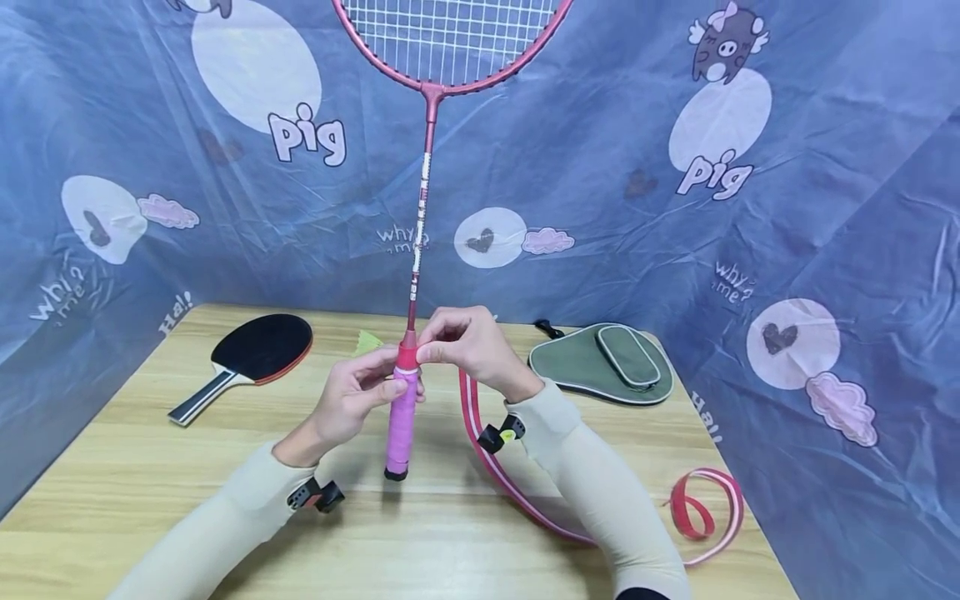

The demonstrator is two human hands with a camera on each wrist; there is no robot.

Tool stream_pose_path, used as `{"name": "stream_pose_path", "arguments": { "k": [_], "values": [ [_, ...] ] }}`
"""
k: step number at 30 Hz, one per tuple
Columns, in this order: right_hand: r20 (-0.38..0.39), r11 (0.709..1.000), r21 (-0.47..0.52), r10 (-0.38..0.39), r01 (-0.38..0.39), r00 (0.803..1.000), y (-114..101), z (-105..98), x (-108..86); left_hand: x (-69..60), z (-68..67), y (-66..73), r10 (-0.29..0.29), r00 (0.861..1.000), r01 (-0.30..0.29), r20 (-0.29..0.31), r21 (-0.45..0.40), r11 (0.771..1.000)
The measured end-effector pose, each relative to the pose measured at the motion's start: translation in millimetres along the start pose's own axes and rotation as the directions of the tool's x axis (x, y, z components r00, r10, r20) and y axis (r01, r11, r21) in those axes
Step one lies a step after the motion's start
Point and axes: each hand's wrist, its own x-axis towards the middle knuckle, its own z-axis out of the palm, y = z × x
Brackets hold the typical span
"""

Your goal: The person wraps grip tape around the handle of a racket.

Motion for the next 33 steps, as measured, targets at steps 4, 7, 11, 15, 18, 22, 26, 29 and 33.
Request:
{"name": "stream_pose_path", "arguments": {
  "k": [4, 7, 11, 15, 18, 22, 26, 29, 33],
  "values": [
    [0.014, 0.999, 0.022, 0.045, -0.045, 0.999, -1.4, 0.9, 2.6, 0.7, -4.2, 1.6, -0.003, 0.999, 0.003, 0.034, 0.009, 1.0],
    [0.051, 0.999, 0.007, 0.048, -0.048, 0.998, -2.8, 0.1, 0.1, -1.6, -4.2, 1.5, -0.022, 0.997, 0.022, 0.069, 0.0, 1.0],
    [0.039, 0.999, -0.023, 0.023, -0.022, 0.999, -4.0, -1.4, -3.4, -2.9, -0.2, 0.6, -0.051, 0.999, 0.05, 0.019, 0.062, 0.997],
    [-0.038, 1.0, -0.018, 0.014, -0.014, 0.999, -3.5, -2.4, -2.7, -0.6, 6.8, -0.4, -0.011, 0.989, 0.037, -0.15, 0.17, 0.985],
    [-0.087, 0.999, -0.029, 0.015, -0.018, 0.996, -2.6, -1.3, -1.5, 0.1, 12.4, -1.7, 0.096, 0.964, -0.029, -0.248, 0.26, 0.965],
    [-0.164, 0.997, -0.082, -0.016, 0.002, 0.986, -0.4, 6.6, 0.2, -1.1, 17.6, -5.5, 0.287, 0.914, -0.114, -0.285, 0.499, 0.859],
    [-0.23, 0.985, -0.172, -0.071, 0.032, 0.971, 0.7, 14.9, -0.6, -1.7, 21.6, -9.3, 0.358, 0.886, -0.083, -0.294, 0.659, 0.747],
    [-0.257, 0.969, -0.243, -0.11, 0.047, 0.96, 0.3, 19.2, -0.5, 0.0, 21.0, -10.6, 0.354, 0.881, -0.066, -0.313, 0.66, 0.749],
    [-0.268, 0.948, -0.313, -0.152, 0.063, 0.951, -1.7, 23.4, 2.2, 0.4, 18.5, -10.7, 0.328, 0.876, -0.064, -0.354, 0.588, 0.806]
  ]
}}
